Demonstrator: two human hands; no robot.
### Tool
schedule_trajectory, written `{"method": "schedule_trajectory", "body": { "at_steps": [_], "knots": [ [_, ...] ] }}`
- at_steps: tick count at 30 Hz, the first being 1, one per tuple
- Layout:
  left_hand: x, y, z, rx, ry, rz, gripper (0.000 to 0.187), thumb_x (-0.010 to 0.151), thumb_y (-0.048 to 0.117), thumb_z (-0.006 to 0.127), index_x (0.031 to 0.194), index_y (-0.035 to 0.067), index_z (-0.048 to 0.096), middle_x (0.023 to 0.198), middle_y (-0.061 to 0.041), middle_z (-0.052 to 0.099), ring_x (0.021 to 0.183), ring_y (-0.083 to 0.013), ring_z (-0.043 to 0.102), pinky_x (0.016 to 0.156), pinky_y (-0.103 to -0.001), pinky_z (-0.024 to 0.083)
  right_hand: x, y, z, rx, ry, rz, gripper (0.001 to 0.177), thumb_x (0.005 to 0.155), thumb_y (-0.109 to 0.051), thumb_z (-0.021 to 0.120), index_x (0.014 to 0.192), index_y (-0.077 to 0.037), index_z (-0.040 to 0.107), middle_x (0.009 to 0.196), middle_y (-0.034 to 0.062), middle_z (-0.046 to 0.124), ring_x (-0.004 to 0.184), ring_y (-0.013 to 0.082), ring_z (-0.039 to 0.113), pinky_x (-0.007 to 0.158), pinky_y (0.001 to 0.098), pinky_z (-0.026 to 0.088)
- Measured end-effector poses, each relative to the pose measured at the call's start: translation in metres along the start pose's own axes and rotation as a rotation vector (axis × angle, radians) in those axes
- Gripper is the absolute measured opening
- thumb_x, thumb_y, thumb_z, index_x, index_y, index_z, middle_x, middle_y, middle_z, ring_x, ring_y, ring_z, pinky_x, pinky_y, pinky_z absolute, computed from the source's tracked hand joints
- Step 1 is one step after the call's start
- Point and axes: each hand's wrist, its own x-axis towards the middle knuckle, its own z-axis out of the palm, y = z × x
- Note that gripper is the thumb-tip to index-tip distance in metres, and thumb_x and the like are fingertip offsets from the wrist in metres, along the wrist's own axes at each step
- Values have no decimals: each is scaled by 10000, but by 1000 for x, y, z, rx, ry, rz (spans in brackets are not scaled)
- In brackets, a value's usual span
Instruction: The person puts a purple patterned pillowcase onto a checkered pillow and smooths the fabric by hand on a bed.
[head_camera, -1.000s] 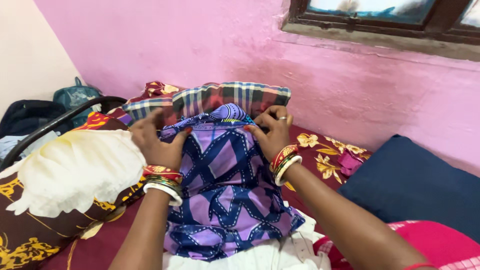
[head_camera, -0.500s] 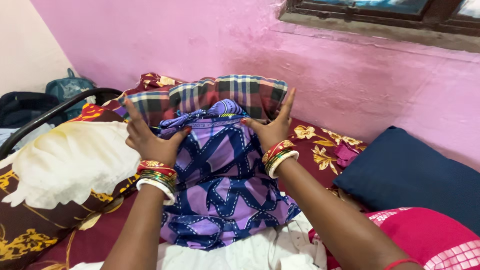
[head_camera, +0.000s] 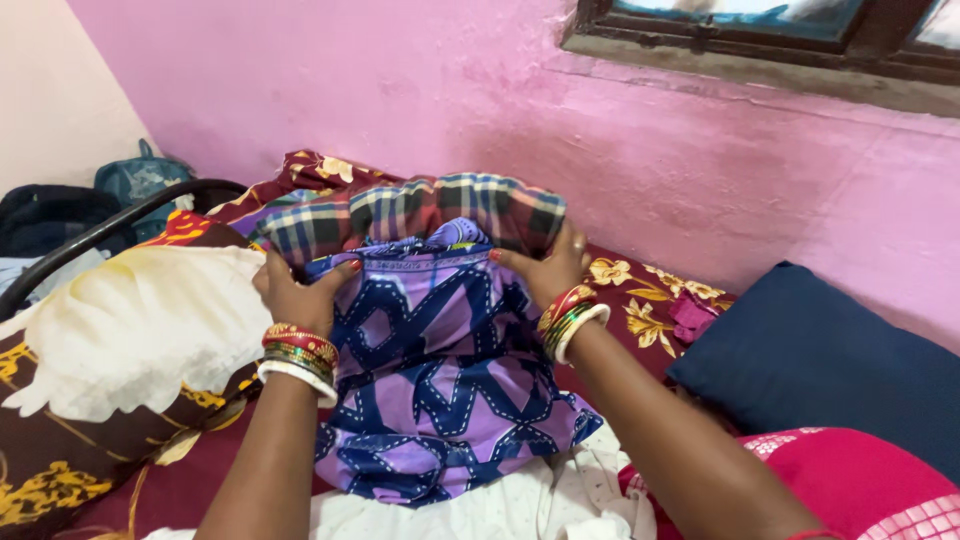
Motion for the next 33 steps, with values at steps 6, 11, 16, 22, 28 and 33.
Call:
{"method": "schedule_trajectory", "body": {
  "at_steps": [6,11,16,22,28,33],
  "knots": [
    [-17,7,8,-330,-1,191,1096,732,199,918,1571,-10,244,1478,-156,494,1344,-286,492,1160,-366,340,3,10,17,572,-133,-6,804,709,-102,913,1382,-40,478,1353,138,566,1179,230,651,1038,359,532],
    [-8,48,17,-470,88,283,912,805,40,880,1563,15,373,1495,-143,547,1377,-267,535,1219,-371,392,28,-18,8,681,-52,-46,708,728,56,851,1339,-50,508,1343,100,540,1183,228,650,1020,357,562],
    [23,79,11,-527,102,501,964,868,-48,898,1611,30,290,1611,-134,453,1519,-266,453,1304,-382,352,60,-58,-17,866,-34,-298,787,807,56,821,1448,-103,396,1363,87,608,1252,217,636,1076,340,544],
    [39,80,-29,-536,-95,618,1136,831,-69,910,1632,97,121,1631,-115,404,1469,-260,471,1242,-394,414,61,-60,-35,847,-33,-465,734,887,41,809,1475,-96,391,1354,73,632,1251,213,652,1050,347,564],
    [24,47,-59,319,-521,74,1086,457,91,953,1435,158,486,1204,-101,702,1102,-245,674,995,-401,531,50,10,-31,429,-39,-121,294,1094,-292,674,1242,-39,643,1126,73,670,1020,173,605,880,304,544],
    [15,63,-76,344,-957,71,862,522,148,899,1339,195,626,1210,-21,742,1113,-219,686,998,-379,499,46,1,-38,357,-319,-87,324,976,-332,614,1109,-56,720,1019,57,757,888,145,678,812,293,560]
  ]
}}
